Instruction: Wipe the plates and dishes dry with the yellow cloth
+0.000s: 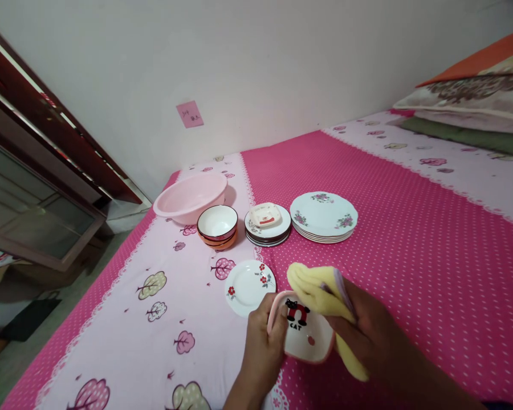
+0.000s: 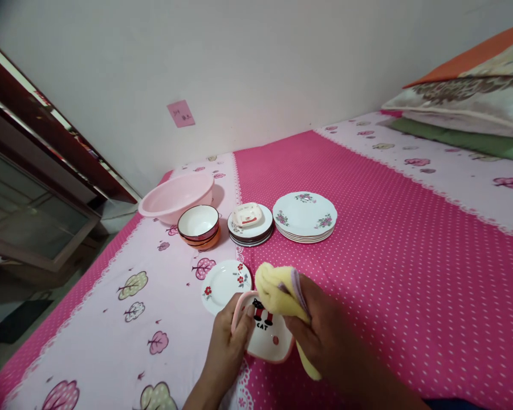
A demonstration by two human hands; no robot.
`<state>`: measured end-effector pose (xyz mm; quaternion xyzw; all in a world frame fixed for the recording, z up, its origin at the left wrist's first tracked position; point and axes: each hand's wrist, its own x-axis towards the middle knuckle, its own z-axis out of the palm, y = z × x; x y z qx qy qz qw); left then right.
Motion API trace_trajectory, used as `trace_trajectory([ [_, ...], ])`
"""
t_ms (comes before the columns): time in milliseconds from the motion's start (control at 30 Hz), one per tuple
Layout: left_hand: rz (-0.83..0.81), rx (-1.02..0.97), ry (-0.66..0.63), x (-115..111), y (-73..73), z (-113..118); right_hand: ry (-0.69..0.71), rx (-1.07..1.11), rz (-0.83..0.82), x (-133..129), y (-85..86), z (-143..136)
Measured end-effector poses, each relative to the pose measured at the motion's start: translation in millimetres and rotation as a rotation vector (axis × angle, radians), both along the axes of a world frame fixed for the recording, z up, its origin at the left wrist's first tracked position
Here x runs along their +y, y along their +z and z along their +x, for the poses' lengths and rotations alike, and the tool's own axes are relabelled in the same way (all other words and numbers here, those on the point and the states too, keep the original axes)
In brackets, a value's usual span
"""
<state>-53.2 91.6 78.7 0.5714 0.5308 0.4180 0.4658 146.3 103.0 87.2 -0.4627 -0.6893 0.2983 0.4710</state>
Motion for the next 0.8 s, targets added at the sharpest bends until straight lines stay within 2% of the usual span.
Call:
trace_trajectory([
  [100,-0.039,-0.048,0.062,-0.3,-4.8,1.0,-0.054,-0.032,0.021,5.2,-12.1,-4.7],
  [233,-0.119,-0.348,0.158,2.7,-15.6,9.5,-0.144,0.037,-0.116,13.9,-16.6,-5.4],
  [333,-0.131,-0.516,0.055,1.1,-20.5,23.3,-0.258,0.072,-0.17,19.6,-18.2,-3.3],
  [433,-0.152,-0.54,-0.04,-5.9,-24.6,36.9,-0.321,0.07,-0.178,21.5,-20.7,-5.0],
  [500,-0.15,-0.517,0.032,-9.3,-28.0,40.2,-0.306,0.09,-0.177,20.9,-20.8,-8.3],
  [633,-0.173,-0.451,0.211,-6.4,-31.8,31.2,-0.165,0.127,-0.186,18.8,-16.5,-12.5],
  [700,-0.181,-0.416,0.233,-3.1,-30.3,25.2,-0.106,0.125,-0.176,17.6,-15.3,-10.6],
  [800,-0.153,-0.358,0.182,-0.9,-26.0,20.9,-0.06,0.101,-0.119,15.4,-17.3,-2.9],
])
